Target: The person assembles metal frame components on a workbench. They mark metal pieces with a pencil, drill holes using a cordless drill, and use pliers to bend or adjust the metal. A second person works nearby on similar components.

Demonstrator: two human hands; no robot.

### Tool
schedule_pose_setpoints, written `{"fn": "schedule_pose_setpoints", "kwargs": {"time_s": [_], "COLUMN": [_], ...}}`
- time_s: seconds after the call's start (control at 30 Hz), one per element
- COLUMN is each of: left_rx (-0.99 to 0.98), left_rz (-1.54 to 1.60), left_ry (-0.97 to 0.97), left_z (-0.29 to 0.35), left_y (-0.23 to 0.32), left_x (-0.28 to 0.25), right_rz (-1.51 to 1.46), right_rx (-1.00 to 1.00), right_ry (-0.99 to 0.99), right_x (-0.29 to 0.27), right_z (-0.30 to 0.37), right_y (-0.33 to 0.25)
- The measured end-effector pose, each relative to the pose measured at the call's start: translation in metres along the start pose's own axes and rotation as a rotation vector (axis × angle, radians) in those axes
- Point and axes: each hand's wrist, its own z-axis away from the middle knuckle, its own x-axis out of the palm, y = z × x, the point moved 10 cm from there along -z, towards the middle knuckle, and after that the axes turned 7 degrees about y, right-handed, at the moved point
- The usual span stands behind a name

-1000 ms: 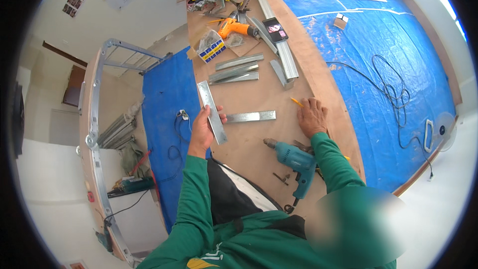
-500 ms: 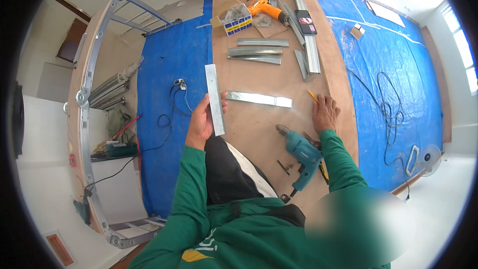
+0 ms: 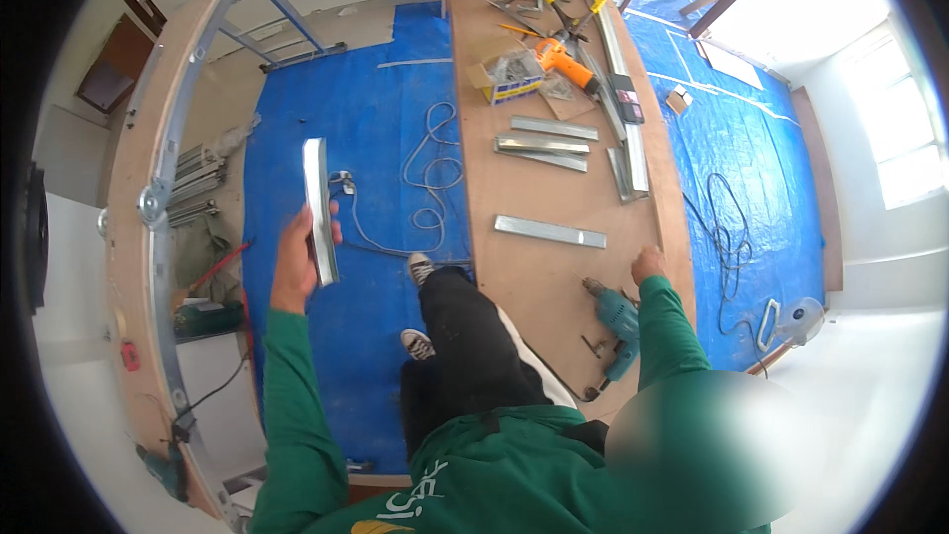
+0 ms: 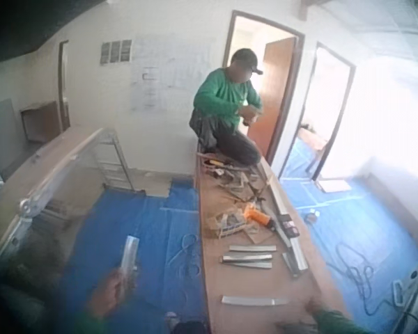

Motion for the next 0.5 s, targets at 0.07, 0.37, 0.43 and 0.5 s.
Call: {"fn": "schedule_pose_setpoints", "kwargs": {"time_s": [0.07, 0.37, 0.43, 0.5], "left_rx": [-0.100, -0.343, -0.360, -0.346], "left_rz": [0.231, 0.443, 0.405, 0.385], "left_ry": [0.073, 0.375, 0.383, 0.387], "left_z": [0.032, 0.162, 0.139, 0.109], "left_y": [-0.012, -0.071, -0.060, -0.043], "left_x": [-0.036, -0.166, -0.159, -0.151], "right_rz": [-0.025, -0.802, -0.859, -1.009], "right_rx": [0.070, 0.262, 0.109, -0.020], "right_ry": [0.114, 0.565, 0.740, 0.666], "right_x": [0.021, -0.146, -0.191, -0.283], "right_z": [0.010, 0.026, -0.018, -0.058], "right_y": [0.043, -0.084, -0.137, -0.230]}}
